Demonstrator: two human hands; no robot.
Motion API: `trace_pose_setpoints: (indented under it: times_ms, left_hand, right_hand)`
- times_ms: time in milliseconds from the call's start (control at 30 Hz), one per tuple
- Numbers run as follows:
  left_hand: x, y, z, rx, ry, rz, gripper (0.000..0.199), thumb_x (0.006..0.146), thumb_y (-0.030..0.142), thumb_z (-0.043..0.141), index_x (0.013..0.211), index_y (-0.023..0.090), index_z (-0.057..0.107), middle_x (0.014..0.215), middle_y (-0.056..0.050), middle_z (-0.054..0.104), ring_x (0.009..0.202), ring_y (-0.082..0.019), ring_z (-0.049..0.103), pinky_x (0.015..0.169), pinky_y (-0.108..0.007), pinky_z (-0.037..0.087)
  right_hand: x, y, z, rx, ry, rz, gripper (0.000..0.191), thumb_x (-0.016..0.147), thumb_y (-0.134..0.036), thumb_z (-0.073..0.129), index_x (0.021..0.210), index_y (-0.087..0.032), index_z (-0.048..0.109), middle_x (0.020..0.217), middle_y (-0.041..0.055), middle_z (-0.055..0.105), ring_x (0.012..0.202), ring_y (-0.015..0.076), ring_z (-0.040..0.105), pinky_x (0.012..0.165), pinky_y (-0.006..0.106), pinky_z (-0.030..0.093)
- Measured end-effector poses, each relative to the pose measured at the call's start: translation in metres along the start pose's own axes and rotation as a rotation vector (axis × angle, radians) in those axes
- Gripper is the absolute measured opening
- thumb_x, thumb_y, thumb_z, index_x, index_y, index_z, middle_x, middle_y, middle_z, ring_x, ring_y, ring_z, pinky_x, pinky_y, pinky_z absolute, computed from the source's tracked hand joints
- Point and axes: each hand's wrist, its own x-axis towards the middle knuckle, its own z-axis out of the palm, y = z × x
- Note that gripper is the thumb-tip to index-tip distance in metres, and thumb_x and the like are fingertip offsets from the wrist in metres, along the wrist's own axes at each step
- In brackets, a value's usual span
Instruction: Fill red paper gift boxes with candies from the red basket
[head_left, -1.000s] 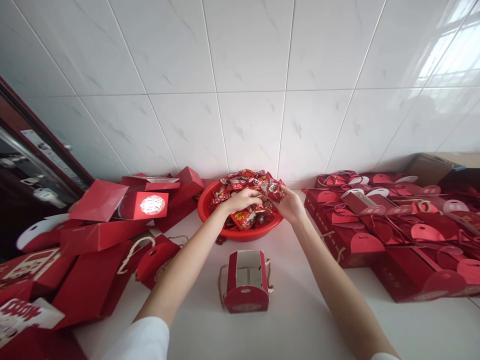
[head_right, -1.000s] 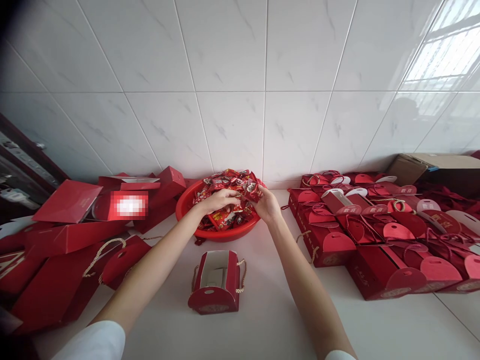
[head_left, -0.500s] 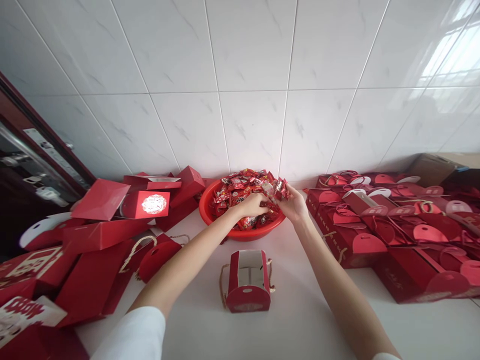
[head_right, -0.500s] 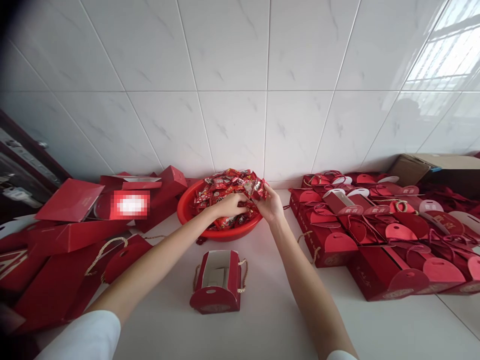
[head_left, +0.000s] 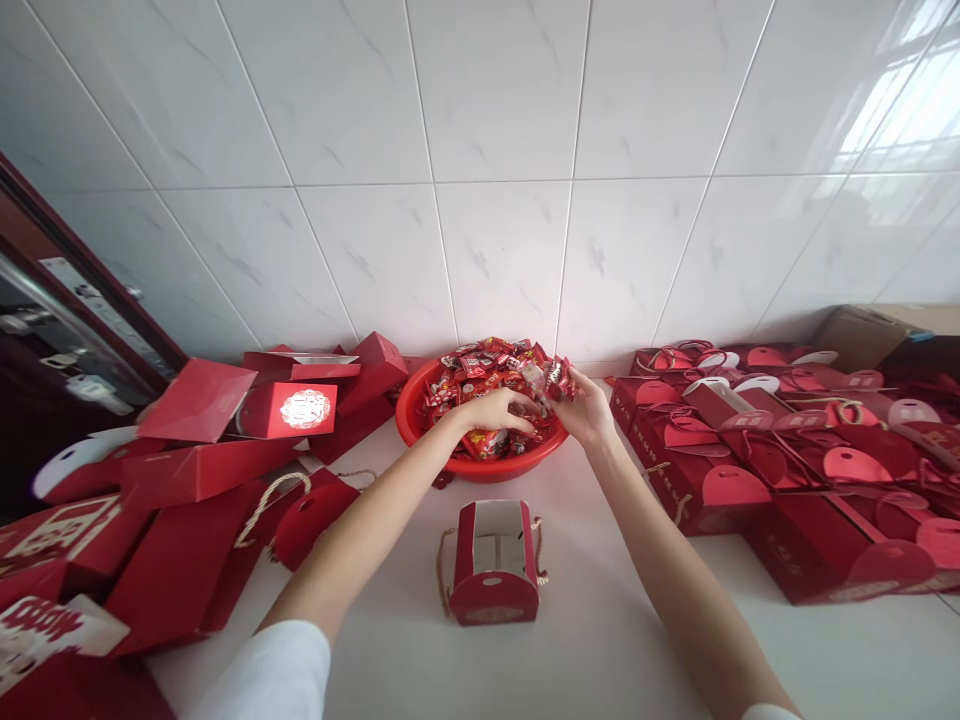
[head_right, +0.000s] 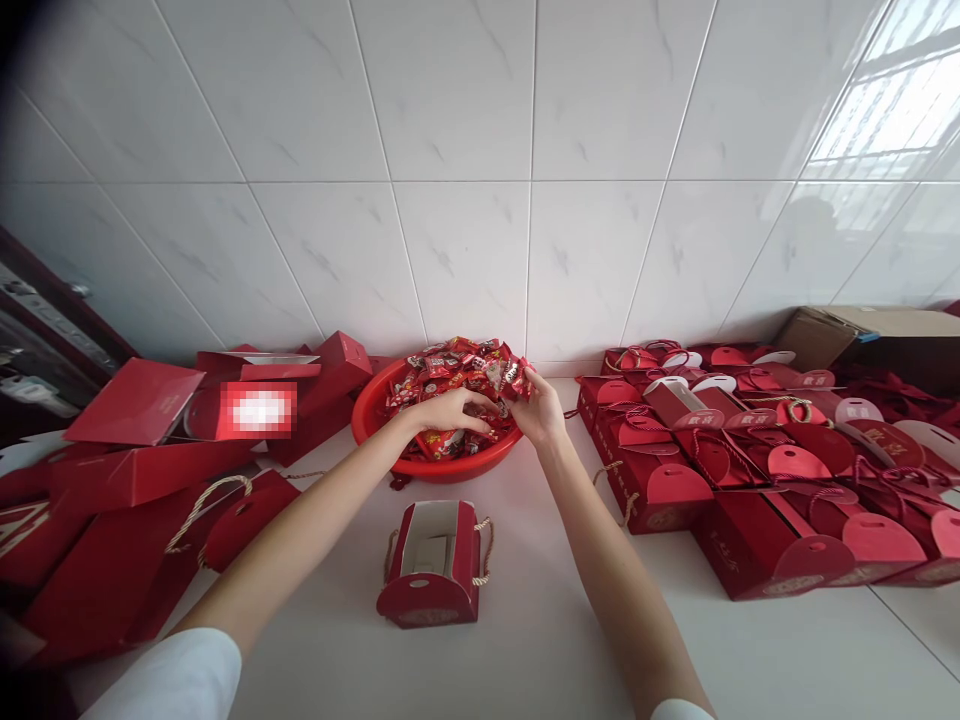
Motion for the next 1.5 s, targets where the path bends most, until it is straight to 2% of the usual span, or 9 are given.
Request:
trace_pose_setpoints:
  times_ms: [167,433,567,867,1000,1100,1233,1333,1500]
  left_hand:
    - [-0.002,0.004,-0.001,-0.034,-0.054,0.017,0.036,0.06,0.024,0.085,0.095,0.021,0.081,0.103,-0.005,0.08,0.107,-0.027,0.07,0.101,-0.035,0.049]
    - [-0.005,0.004,-0.006,-0.105,0.354,-0.027,0.047,0.068,0.025,0.083,0.113,0.019,0.075,0.124,-0.008,0.073,0.125,-0.03,0.061,0.111,-0.04,0.042]
    - [-0.006,0.004,-0.009,-0.135,0.412,-0.117,0.046,0.07,0.018,0.08,0.115,0.018,0.074,0.125,-0.009,0.073,0.122,-0.03,0.063,0.109,-0.041,0.044]
    - [-0.005,0.005,-0.01,-0.193,0.532,-0.093,0.041,0.066,0.009,0.076,0.106,0.018,0.076,0.134,-0.009,0.068,0.136,-0.03,0.052,0.115,-0.04,0.038]
    - [-0.004,-0.001,-0.008,-0.207,0.489,-0.173,0.049,0.061,0.013,0.084,0.108,0.017,0.075,0.123,-0.011,0.073,0.117,-0.03,0.065,0.105,-0.041,0.048]
    - [-0.003,-0.007,-0.006,-0.188,0.424,-0.217,0.054,0.056,0.019,0.089,0.108,0.017,0.075,0.122,-0.012,0.073,0.114,-0.03,0.065,0.102,-0.039,0.048]
    - [-0.001,-0.01,-0.006,-0.177,0.402,-0.254,0.033,0.073,0.027,0.075,0.105,0.019,0.076,0.115,-0.008,0.076,0.112,-0.027,0.065,0.1,-0.035,0.047]
    - [-0.001,-0.009,-0.008,-0.203,0.413,-0.282,0.027,0.077,0.021,0.064,0.101,0.02,0.077,0.106,-0.004,0.077,0.111,-0.025,0.065,0.098,-0.034,0.048]
    - [-0.003,-0.007,-0.008,-0.275,0.356,-0.256,0.036,0.061,0.006,0.071,0.095,0.017,0.076,0.097,-0.005,0.077,0.097,-0.024,0.069,0.092,-0.035,0.051]
  right_hand:
    - [-0.002,0.0,0.003,-0.017,0.028,0.002,0.02,0.091,-0.011,0.054,0.091,-0.018,0.072,0.088,0.0063,0.079,0.086,0.0168,0.076,0.082,0.029,0.064]
    - [-0.001,0.0,0.002,-0.044,-0.004,0.006,0.016,0.088,-0.012,0.058,0.092,-0.02,0.072,0.087,0.0044,0.079,0.082,0.0172,0.076,0.076,0.029,0.065]
    - [-0.002,0.0,0.003,-0.041,-0.001,0.01,0.014,0.089,-0.012,0.058,0.09,-0.018,0.07,0.088,0.0064,0.079,0.082,0.017,0.076,0.072,0.026,0.064]
    - [-0.002,0.001,0.005,-0.084,0.005,-0.003,0.015,0.087,-0.011,0.058,0.09,-0.02,0.07,0.086,0.0038,0.078,0.079,0.0163,0.075,0.072,0.027,0.064]
    - [-0.005,0.002,0.009,-0.1,-0.009,0.004,0.017,0.088,-0.01,0.056,0.086,-0.021,0.069,0.082,0.0018,0.077,0.077,0.016,0.074,0.07,0.026,0.063]
    - [-0.006,0.002,0.009,-0.108,-0.02,0.008,0.017,0.089,-0.011,0.056,0.087,-0.022,0.07,0.081,0.0015,0.077,0.079,0.0168,0.074,0.072,0.026,0.062]
    - [-0.005,0.003,0.008,-0.128,-0.034,-0.016,0.017,0.087,-0.012,0.059,0.094,-0.024,0.07,0.081,-0.0008,0.077,0.081,0.0166,0.074,0.076,0.027,0.062]
    - [-0.004,0.003,0.007,-0.142,-0.03,-0.022,0.018,0.086,-0.013,0.059,0.096,-0.025,0.07,0.08,-0.0016,0.076,0.081,0.017,0.074,0.076,0.028,0.063]
    - [-0.005,0.002,0.008,-0.111,0.008,0.006,0.02,0.087,-0.01,0.056,0.093,-0.023,0.07,0.077,-0.0006,0.076,0.078,0.0164,0.074,0.07,0.026,0.062]
